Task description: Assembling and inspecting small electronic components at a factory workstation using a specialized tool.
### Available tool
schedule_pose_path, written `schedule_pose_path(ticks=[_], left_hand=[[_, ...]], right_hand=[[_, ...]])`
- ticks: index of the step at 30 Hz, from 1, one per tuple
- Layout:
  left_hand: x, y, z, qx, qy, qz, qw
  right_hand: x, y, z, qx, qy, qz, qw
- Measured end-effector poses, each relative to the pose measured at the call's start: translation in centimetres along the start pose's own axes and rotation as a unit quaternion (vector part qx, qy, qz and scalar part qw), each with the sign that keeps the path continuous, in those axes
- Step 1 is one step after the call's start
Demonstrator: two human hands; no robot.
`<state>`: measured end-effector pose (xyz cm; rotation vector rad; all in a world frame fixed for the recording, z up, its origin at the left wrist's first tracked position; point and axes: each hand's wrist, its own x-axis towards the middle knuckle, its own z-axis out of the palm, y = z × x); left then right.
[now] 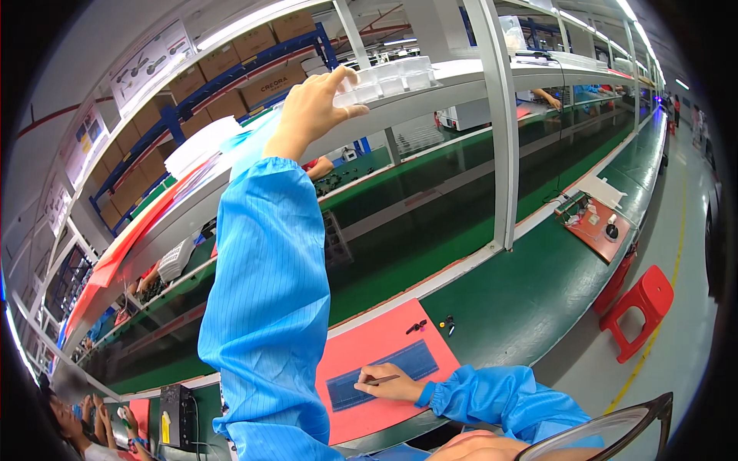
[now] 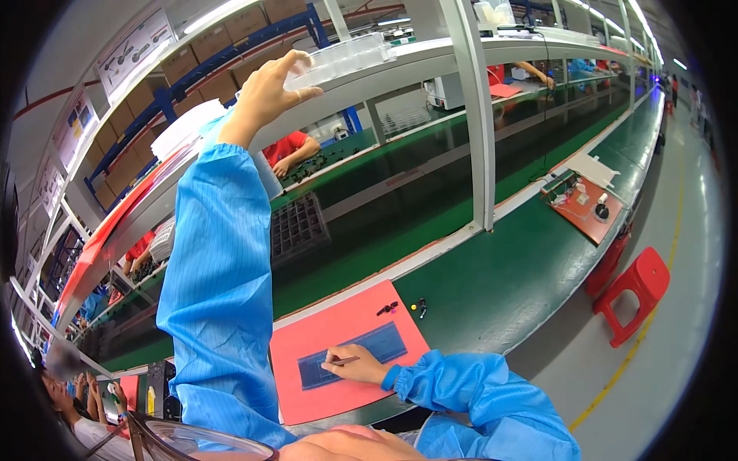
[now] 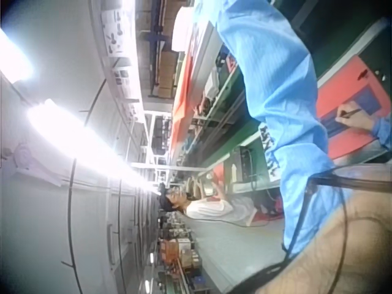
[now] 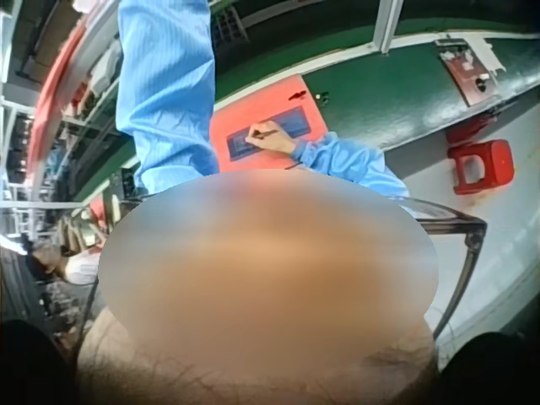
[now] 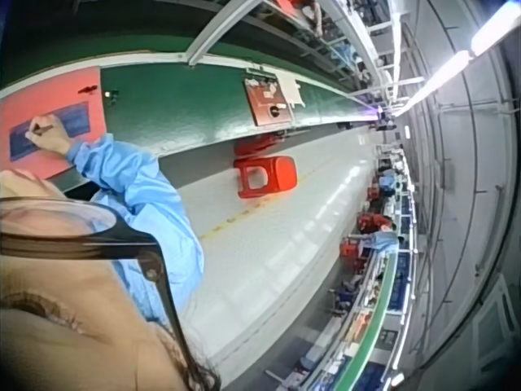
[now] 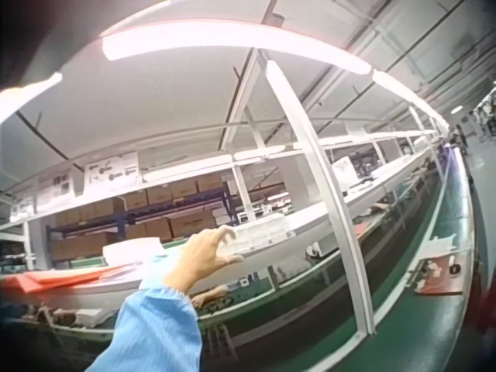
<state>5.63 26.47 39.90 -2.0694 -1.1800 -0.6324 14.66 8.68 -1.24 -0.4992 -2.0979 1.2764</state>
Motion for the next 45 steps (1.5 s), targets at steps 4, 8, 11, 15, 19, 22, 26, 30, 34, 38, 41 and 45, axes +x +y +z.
schedule_pose_path(ticks=[4,8,11,15,19,22,26,30,34,38,41,45], left_hand=[[0.2,-0.2,0.0,0.003,-0.011,0.005,1.000],[0.3,-0.5,0.3,0.007,-0.006,0.017,1.000],[0.3,-1.0,1.0,0.002,0.017,0.032,0.999],[0.6,-1.2,1.1,-0.018,0.028,0.047,0.998],[0.7,-0.9,1.6,-0.033,-0.006,0.036,0.999],[0.4,-1.0,2.1,-0.038,0.029,0.029,0.998],[0.3,-0.1,1.8,-0.050,0.055,0.052,0.996],[1.1,3.2,1.8,-0.042,0.078,0.039,0.995],[2.6,6.6,2.1,0.036,0.027,-0.027,0.999],[3.3,7.4,3.2,0.130,0.073,-0.034,0.988],[2.7,7.0,3.6,0.139,0.292,0.048,0.945],[0.9,10.4,-2.4,-0.346,0.206,0.051,0.914]], right_hand=[[0.0,0.2,0.2,0.003,0.004,-0.004,1.000],[-0.1,0.5,0.3,0.006,0.015,-0.018,1.000],[-0.1,0.1,0.1,-0.004,-0.003,-0.004,1.000],[-0.2,-0.1,-0.1,0.001,0.002,-0.016,1.000],[-0.2,0.2,0.0,0.009,0.005,-0.026,1.000],[-0.2,0.2,0.1,0.014,-0.003,-0.023,1.000],[-0.2,0.0,0.1,0.018,0.007,-0.028,0.999],[-0.4,0.6,0.4,0.009,0.005,-0.035,0.999],[-0.1,0.9,0.3,-0.005,-0.006,-0.027,1.000],[-0.4,0.4,0.4,0.009,-0.012,-0.034,0.999],[-0.2,0.5,0.3,0.016,-0.008,-0.032,0.999],[0.2,0.4,0.7,0.019,0.005,-0.026,0.999]])
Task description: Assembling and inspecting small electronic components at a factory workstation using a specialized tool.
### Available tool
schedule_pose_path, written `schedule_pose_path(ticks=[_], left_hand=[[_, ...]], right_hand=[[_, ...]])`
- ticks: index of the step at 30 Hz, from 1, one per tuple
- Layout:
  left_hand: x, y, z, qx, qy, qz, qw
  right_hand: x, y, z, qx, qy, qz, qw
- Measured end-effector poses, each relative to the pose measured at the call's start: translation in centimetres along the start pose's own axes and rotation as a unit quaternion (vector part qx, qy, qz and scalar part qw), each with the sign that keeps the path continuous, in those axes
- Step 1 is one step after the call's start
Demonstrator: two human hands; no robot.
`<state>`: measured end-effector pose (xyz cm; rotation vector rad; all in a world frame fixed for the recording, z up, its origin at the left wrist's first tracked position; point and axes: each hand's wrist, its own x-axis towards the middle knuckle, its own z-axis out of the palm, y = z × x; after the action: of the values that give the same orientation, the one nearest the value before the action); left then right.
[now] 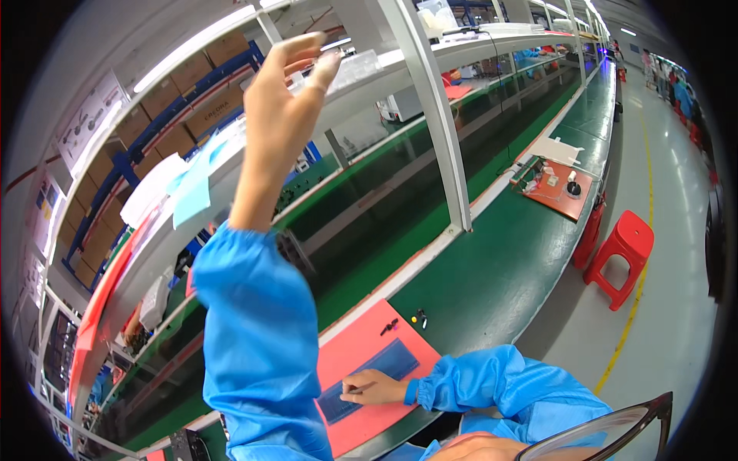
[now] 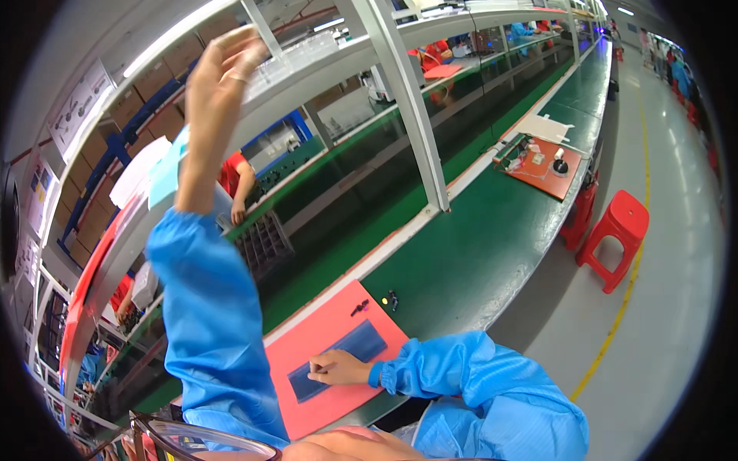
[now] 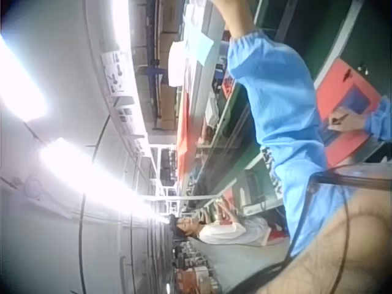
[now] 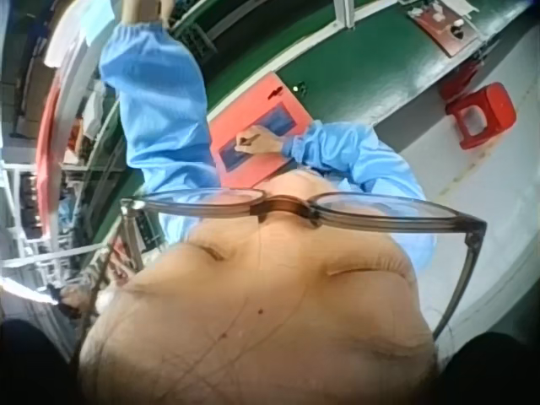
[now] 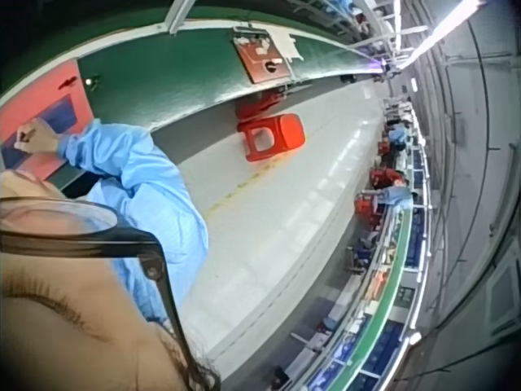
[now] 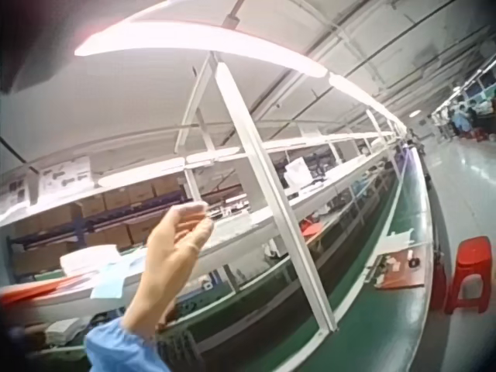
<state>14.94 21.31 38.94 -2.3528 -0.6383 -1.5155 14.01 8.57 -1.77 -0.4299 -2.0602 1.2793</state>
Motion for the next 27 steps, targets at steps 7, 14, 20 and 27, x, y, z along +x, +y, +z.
schedule_pose_path(ticks=[7,14,20,27], left_hand=[[-6.0,9.6,-2.5,-0.465,-0.196,-0.061,0.861],[-7.3,8.5,-3.8,-0.470,-0.137,-0.141,0.860],[-9.9,13.7,-6.2,-0.427,-0.112,-0.156,0.884],[-10.9,13.5,-7.4,-0.381,-0.103,-0.186,0.900]], right_hand=[[0.3,0.3,-0.1,-0.013,0.010,0.013,1.000],[-0.1,-2.0,-1.4,0.053,0.026,0.016,0.998],[-0.3,-3.6,-1.8,0.069,-0.003,0.087,0.994],[2.3,-5.4,-0.5,0.098,-0.063,0.110,0.987]])
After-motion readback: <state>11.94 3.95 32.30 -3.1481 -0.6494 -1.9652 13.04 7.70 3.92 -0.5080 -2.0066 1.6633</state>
